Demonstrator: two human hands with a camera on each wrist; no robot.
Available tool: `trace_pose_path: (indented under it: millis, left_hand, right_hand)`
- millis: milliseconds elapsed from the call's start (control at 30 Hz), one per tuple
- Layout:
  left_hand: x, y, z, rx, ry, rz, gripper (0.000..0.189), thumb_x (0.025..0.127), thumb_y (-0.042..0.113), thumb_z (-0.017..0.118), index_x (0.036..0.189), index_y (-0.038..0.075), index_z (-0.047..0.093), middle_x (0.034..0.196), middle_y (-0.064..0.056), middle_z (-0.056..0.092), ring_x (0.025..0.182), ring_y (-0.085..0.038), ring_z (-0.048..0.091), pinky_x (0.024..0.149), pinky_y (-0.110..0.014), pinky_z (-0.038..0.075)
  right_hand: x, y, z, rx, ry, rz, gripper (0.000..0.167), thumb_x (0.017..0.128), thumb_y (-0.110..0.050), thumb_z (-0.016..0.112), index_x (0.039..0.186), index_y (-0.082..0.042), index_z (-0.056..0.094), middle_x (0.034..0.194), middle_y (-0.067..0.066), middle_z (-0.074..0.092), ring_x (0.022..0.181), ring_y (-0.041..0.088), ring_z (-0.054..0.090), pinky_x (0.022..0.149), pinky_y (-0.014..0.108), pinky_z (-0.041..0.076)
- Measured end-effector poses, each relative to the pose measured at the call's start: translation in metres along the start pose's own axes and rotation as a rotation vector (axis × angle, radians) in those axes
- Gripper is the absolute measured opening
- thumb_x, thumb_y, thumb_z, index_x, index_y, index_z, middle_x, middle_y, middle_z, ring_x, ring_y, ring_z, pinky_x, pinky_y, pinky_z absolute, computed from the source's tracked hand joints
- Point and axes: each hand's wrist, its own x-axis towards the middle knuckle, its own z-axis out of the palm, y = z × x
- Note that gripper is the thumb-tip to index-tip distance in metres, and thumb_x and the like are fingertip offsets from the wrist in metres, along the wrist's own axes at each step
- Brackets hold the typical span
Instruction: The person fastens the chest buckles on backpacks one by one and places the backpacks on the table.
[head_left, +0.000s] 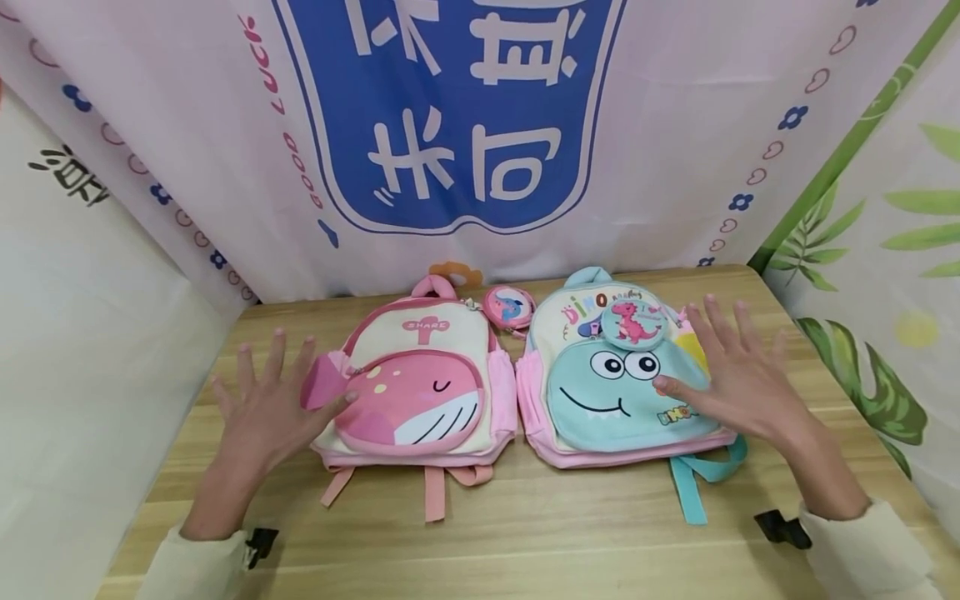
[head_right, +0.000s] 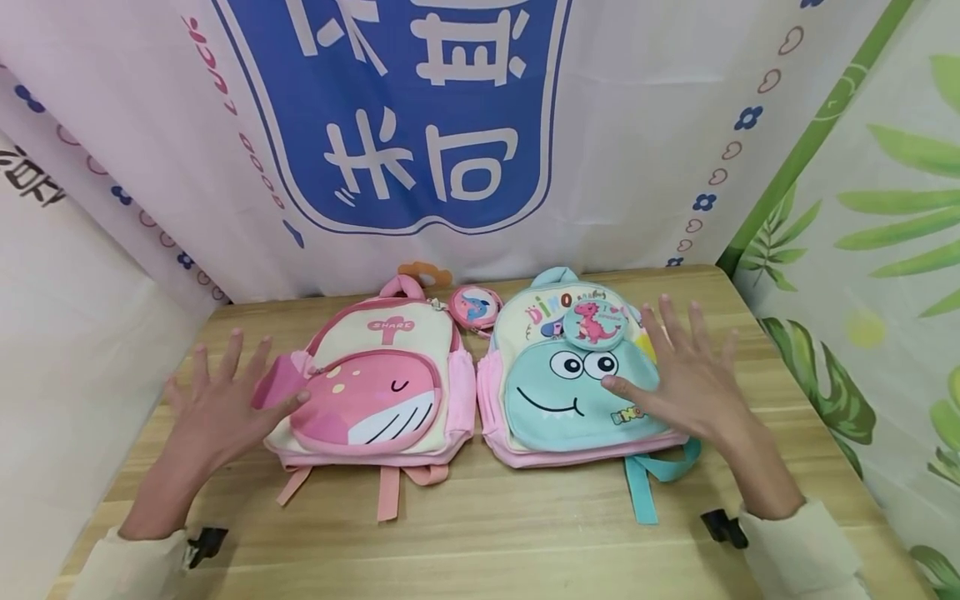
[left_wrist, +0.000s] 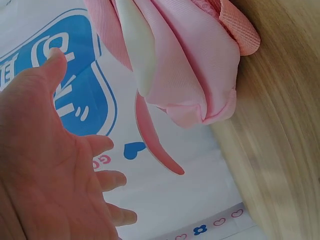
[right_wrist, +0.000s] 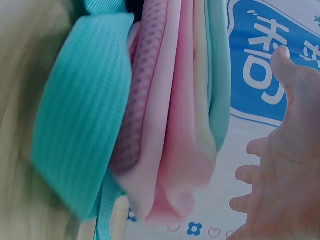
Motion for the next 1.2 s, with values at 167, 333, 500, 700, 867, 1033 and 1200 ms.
trace_pose_path:
  millis: [167,333,500,700,867,1033,1200]
  left_hand:
    - [-0.002,-0.003,0.000,-0.027,0.011,0.000,0.112,0.093,0.086,0.051,0.173,0.016,0.016,0.178,-0.029,-0.005,0.156,-0.071,-0.008,0.107,-0.097,-0.005]
    - [-0.003,-0.008,0.001,-0.057,0.005,-0.017,0.113,0.094,0.085,0.051,0.174,0.018,0.008,0.178,-0.029,-0.009,0.156,-0.069,-0.010,0.108,-0.096,-0.004]
    - [-0.005,-0.016,0.002,-0.096,0.017,-0.025,0.112,0.096,0.080,0.053,0.174,0.016,0.005,0.177,-0.030,-0.010,0.158,-0.066,-0.012,0.111,-0.094,-0.004]
    - [-0.006,-0.021,0.005,-0.140,0.055,-0.006,0.111,0.097,0.074,0.060,0.173,0.010,0.009,0.177,-0.032,-0.004,0.158,-0.067,-0.003,0.113,-0.092,0.003]
    - [-0.006,-0.026,0.007,-0.207,0.062,0.026,0.107,0.101,0.065,0.063,0.173,0.006,0.009,0.176,-0.035,0.000,0.158,-0.066,0.004,0.116,-0.089,0.010]
    - [-0.006,-0.031,0.008,-0.293,0.049,0.051,0.103,0.103,0.056,0.065,0.173,0.007,0.008,0.176,-0.034,0.002,0.158,-0.064,0.011,0.116,-0.087,0.019]
    - [-0.008,-0.036,0.011,-0.380,0.053,0.054,0.096,0.105,0.048,0.067,0.173,0.011,0.010,0.176,-0.032,0.010,0.157,-0.065,0.017,0.116,-0.085,0.025]
  right_hand:
    - [0.006,-0.015,0.001,0.012,-0.015,-0.009,0.118,0.095,-0.076,0.060,0.174,-0.014,-0.002,0.180,0.013,-0.016,0.163,0.049,-0.022,0.113,0.092,-0.007]
    - [0.012,-0.035,0.005,0.063,-0.034,-0.009,0.120,0.093,-0.079,0.061,0.174,-0.017,-0.002,0.180,0.010,-0.016,0.164,0.045,-0.024,0.117,0.088,-0.010]
    - [0.019,-0.056,0.010,0.061,-0.030,-0.045,0.119,0.092,-0.079,0.061,0.174,-0.018,0.000,0.182,0.012,-0.010,0.166,0.047,-0.016,0.120,0.086,-0.008]
    - [0.026,-0.081,0.022,0.067,-0.043,-0.086,0.121,0.091,-0.080,0.061,0.174,-0.015,0.002,0.182,0.012,-0.006,0.167,0.046,-0.008,0.125,0.081,-0.007]
    - [0.028,-0.099,0.035,0.124,-0.051,-0.124,0.123,0.091,-0.080,0.063,0.174,-0.014,0.000,0.183,0.009,-0.005,0.168,0.043,-0.005,0.130,0.075,-0.001]
    - [0.029,-0.115,0.045,0.196,-0.043,-0.165,0.123,0.091,-0.075,0.068,0.174,-0.013,0.002,0.183,0.010,0.000,0.169,0.040,0.001,0.133,0.068,0.007]
    - [0.029,-0.130,0.055,0.308,-0.050,-0.162,0.118,0.093,-0.071,0.071,0.174,-0.015,0.005,0.183,0.008,0.004,0.169,0.038,0.010,0.131,0.067,0.021]
